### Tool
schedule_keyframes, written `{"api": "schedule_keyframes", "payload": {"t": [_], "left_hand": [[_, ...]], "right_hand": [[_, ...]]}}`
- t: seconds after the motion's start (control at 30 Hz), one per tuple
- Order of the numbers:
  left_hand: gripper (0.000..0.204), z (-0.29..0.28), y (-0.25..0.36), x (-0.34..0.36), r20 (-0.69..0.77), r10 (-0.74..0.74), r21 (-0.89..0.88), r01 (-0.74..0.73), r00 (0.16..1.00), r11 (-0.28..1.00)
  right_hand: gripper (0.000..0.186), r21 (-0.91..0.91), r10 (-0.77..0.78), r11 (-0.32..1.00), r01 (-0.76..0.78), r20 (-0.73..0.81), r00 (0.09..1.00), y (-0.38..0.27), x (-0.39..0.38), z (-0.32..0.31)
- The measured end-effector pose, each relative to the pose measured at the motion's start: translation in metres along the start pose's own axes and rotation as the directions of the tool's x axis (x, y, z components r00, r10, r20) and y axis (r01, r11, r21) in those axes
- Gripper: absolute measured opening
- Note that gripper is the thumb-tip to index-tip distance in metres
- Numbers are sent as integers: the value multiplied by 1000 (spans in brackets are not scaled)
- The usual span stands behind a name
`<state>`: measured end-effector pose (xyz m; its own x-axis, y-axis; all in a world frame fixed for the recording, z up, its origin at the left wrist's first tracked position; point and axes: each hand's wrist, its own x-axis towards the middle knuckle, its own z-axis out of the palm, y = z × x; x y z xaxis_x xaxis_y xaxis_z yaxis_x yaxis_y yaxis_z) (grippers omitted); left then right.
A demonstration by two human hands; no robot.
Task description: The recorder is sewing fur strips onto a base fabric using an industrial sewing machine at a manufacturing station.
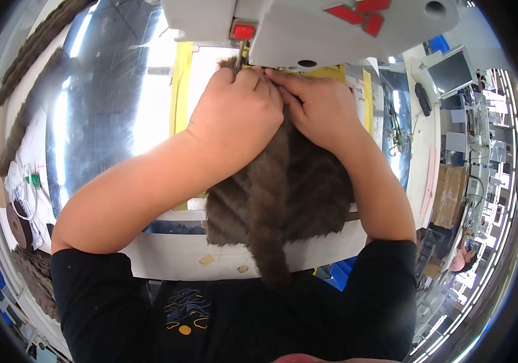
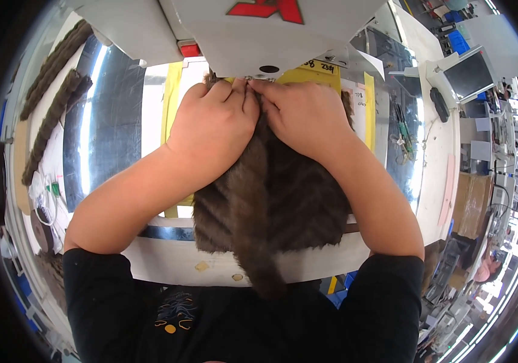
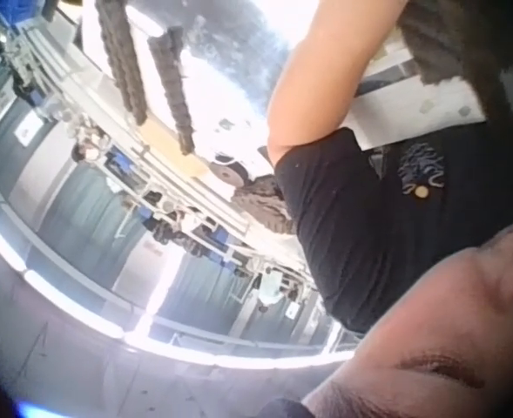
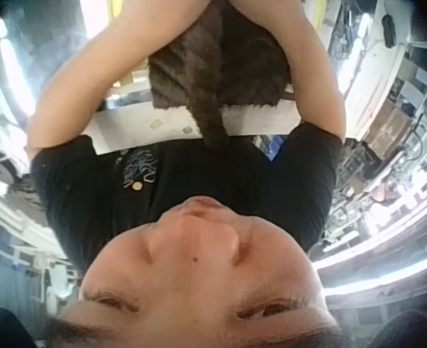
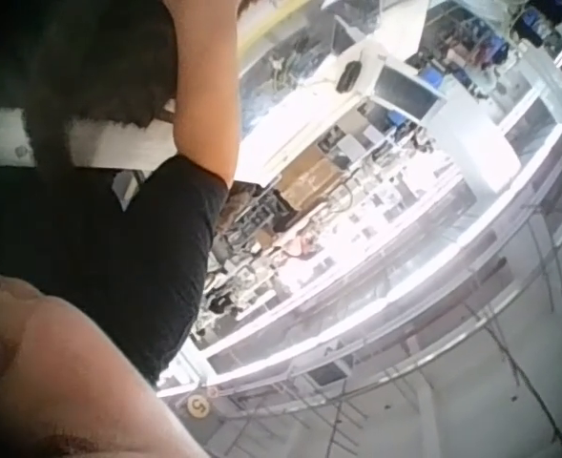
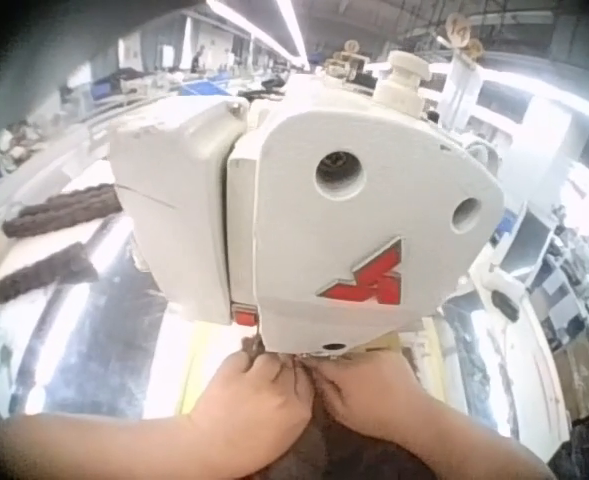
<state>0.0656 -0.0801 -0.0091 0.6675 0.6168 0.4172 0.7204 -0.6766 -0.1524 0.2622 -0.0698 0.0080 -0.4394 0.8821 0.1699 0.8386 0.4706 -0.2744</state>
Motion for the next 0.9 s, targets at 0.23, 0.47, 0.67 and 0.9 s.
{"api": "schedule_keyframes", "payload": {"t": [0.23, 0.47, 0.67, 0.9], "left_hand": [[25, 4, 3, 1, -41, 5, 0, -5, 999, 1000], [22, 6, 1, 0, -14, -35, -68, 34, 999, 997], [15, 5, 2, 2, -37, -75, -104, 71, 996, 992], [15, 4, -2, 2, -48, -61, -139, 54, 997, 989]], "right_hand": [[30, 158, -54, 985, 72, -114, 992, 4, -16, -9], [37, 175, -164, 969, 174, -69, 984, 9, -12, -7], [30, 50, -166, 985, 165, 7, 986, 3, -12, -15], [29, 53, -218, 974, 219, -28, 976, 7, -10, -12]]}}
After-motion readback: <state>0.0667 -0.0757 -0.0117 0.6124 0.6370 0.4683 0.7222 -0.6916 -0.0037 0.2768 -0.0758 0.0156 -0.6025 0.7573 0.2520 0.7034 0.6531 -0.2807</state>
